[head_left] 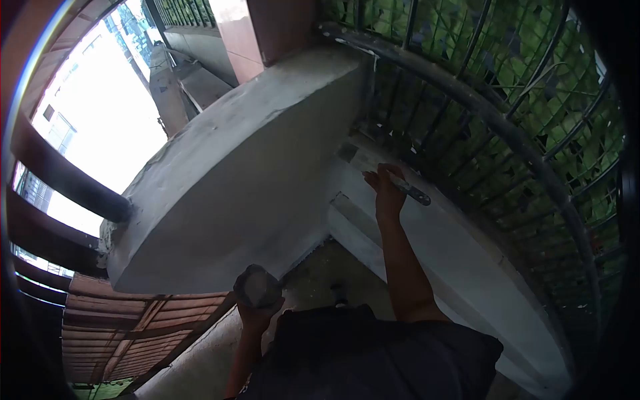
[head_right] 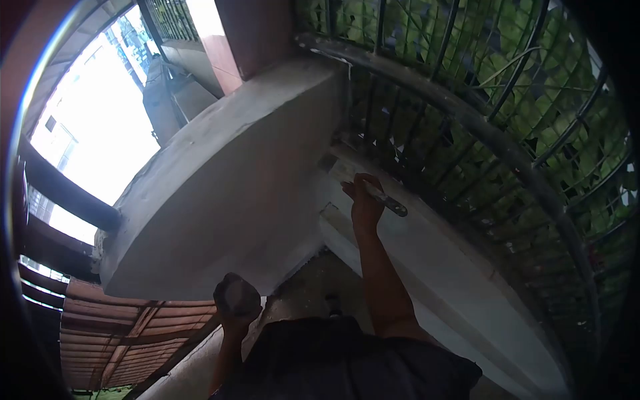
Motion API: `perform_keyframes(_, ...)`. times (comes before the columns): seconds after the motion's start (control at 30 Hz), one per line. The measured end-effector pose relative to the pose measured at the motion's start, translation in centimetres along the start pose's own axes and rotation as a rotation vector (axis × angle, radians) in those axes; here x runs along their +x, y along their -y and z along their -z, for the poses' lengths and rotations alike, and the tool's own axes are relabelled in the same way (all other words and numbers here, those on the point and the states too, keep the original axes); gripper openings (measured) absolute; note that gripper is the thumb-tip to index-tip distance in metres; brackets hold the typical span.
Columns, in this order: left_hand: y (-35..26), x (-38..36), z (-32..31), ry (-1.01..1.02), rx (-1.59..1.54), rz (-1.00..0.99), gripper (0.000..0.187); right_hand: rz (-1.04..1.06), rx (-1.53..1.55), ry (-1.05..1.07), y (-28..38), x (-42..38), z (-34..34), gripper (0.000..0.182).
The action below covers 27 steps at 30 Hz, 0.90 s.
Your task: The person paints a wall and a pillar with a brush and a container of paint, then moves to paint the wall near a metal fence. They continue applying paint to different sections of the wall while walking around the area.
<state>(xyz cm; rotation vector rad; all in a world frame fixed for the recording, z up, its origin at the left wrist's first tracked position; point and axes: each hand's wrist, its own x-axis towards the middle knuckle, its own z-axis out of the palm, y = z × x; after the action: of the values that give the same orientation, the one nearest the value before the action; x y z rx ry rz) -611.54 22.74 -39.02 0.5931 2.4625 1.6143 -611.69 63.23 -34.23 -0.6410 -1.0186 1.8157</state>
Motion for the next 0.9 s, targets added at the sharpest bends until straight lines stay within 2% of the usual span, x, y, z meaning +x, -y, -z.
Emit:
perform_keyframes(0.07, -0.7, 0.3, -0.9, 0.028, -0.001, 0.05, 0.09, -0.016, -0.051, -0.01, -2.0, -0.3, 2.6, 0.014)
perform_keyframes(0.17, -1.6, 0.5, -1.7, 0.05, -0.026, -0.002, 0.092, -0.012, -0.152, 0.001, -4.7, -1.6, 5.9, 0.015)
perform_keyframes(0.27, -2.7, 0.9, -2.2, 0.006, 0.044, 0.0, 0.094, 0.028, -0.227, 0.024, -5.3, -1.9, 6.6, 0.013)
perform_keyframes(0.33, -3.9, 1.2, -2.4, -0.008, -0.032, 0.006, 0.094, 0.061, -0.251, 0.029, -5.0, -2.0, 6.4, 0.012)
perform_keyframes(0.4, -2.5, 1.0, -2.0, 0.025, 0.027, 0.001, 0.095, 0.366, -0.562, 0.085, -4.3, -1.1, 5.8, 0.011)
perform_keyframes(0.5, -1.2, 1.1, -1.9, 0.07, 0.071, -0.045, 0.095, 0.492, -0.601, 0.064, -1.4, -0.4, 3.4, 0.011)
perform_keyframes(0.53, -1.0, 1.1, -1.9, 0.08, 0.058, -0.08, 0.095, 0.496, -0.606, 0.052, -0.4, -0.1, 2.4, 0.011)
perform_keyframes(0.6, -2.4, 1.0, -1.5, 0.108, 0.07, -0.056, 0.095, 0.29, -0.396, -0.009, 1.2, 0.3, 0.9, 0.01)
perform_keyframes(0.63, -2.9, 0.8, -1.2, 0.124, 0.085, -0.035, 0.095, 0.295, -0.404, -0.022, 0.6, 0.9, 1.6, 0.01)
perform_keyframes(0.7, -1.9, 0.4, -0.6, 0.146, -0.009, -0.062, 0.095, 0.576, -0.593, 0.001, -0.8, 2.4, 3.6, 0.016)
perform_keyframes(0.73, -1.5, 0.7, -0.3, 0.155, -0.098, -0.083, 0.095, 0.598, -0.595, -0.013, 0.3, 1.7, 3.8, 0.016)
perform_keyframes(0.77, -1.8, 0.9, 0.3, 0.165, -0.111, -0.101, 0.095, 0.459, -0.379, -0.084, 1.5, 0.2, 4.0, 0.017)
perform_keyframes(0.8, -2.2, 1.2, 1.0, 0.167, -0.018, -0.224, 0.095, 0.322, -0.163, -0.146, 2.5, -1.1, 4.4, 0.018)
perform_keyframes(0.83, -2.4, 1.3, 1.5, 0.166, 0.075, -0.341, 0.095, 0.342, -0.17, -0.151, 3.1, -2.4, 5.4, 0.018)
perform_keyframes(0.9, -1.4, 1.4, 2.6, 0.195, 0.008, -0.329, 0.095, 0.288, -0.232, -0.137, 3.7, -5.4, 8.1, 0.019)
